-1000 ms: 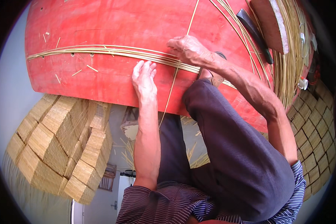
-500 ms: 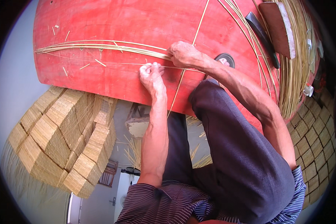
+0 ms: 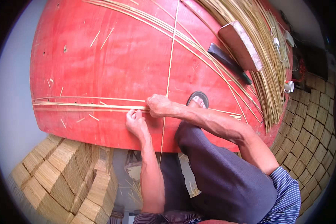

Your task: The person weaves thin bamboo strips into a basket frame on a red workbench, interlacing the strips by hand. They then set the basket aside and arrange additional bamboo strips on the table.

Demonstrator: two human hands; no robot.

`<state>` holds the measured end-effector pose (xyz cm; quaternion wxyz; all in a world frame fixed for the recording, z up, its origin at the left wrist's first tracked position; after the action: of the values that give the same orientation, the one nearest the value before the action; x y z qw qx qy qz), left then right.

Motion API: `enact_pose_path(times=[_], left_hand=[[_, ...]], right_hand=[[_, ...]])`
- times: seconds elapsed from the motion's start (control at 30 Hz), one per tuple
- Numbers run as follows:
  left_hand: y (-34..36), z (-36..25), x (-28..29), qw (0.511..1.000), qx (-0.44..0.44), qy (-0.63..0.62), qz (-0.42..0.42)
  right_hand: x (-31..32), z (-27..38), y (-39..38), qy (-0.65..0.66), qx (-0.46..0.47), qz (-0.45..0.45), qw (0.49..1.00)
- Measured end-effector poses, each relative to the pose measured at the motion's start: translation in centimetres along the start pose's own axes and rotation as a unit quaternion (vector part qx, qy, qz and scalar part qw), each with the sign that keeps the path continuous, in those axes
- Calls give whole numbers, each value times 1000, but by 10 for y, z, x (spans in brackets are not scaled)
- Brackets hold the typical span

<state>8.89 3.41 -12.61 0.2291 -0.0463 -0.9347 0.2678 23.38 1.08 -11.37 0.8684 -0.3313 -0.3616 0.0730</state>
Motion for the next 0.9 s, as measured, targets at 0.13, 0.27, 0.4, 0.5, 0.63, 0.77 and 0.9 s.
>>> enact_pose_path(times=[0.13, 0.27, 0.4, 0.5, 0.63, 0.77, 0.9], left_hand=[[6, -6, 0, 988, 103, -106, 51], [9, -10, 8, 957, 191, -195, 100], [14, -3, 17, 918, 210, -279, 189], [15, 6, 19, 925, 189, -258, 206], [9, 9, 17, 936, 157, -246, 198], [-5, 13, 14, 959, 44, -236, 147], [-15, -3, 12, 956, -35, -230, 176]], right_hand=[[6, -3, 1, -2, 14, 10, 1000], [8, -4, 4, -1, 22, 20, 1000], [10, -9, 5, -1, 27, 30, 999], [14, -12, 6, -6, 37, 36, 999], [14, -14, 9, -13, 51, 48, 997], [15, -12, 12, 0, 70, 69, 995], [24, -15, 14, 56, 55, 119, 990]])
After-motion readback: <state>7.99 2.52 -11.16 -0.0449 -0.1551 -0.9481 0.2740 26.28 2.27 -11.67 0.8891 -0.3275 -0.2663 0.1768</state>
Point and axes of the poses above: each hand's wrist, its own y-axis towards the middle knuckle, its own x-axis out of the back of the hand, z = x × y, the point moved 1 cm from there along y, towards the middle knuckle, and after that the axes turned 1 degree about -z, right-handed, at the moved point
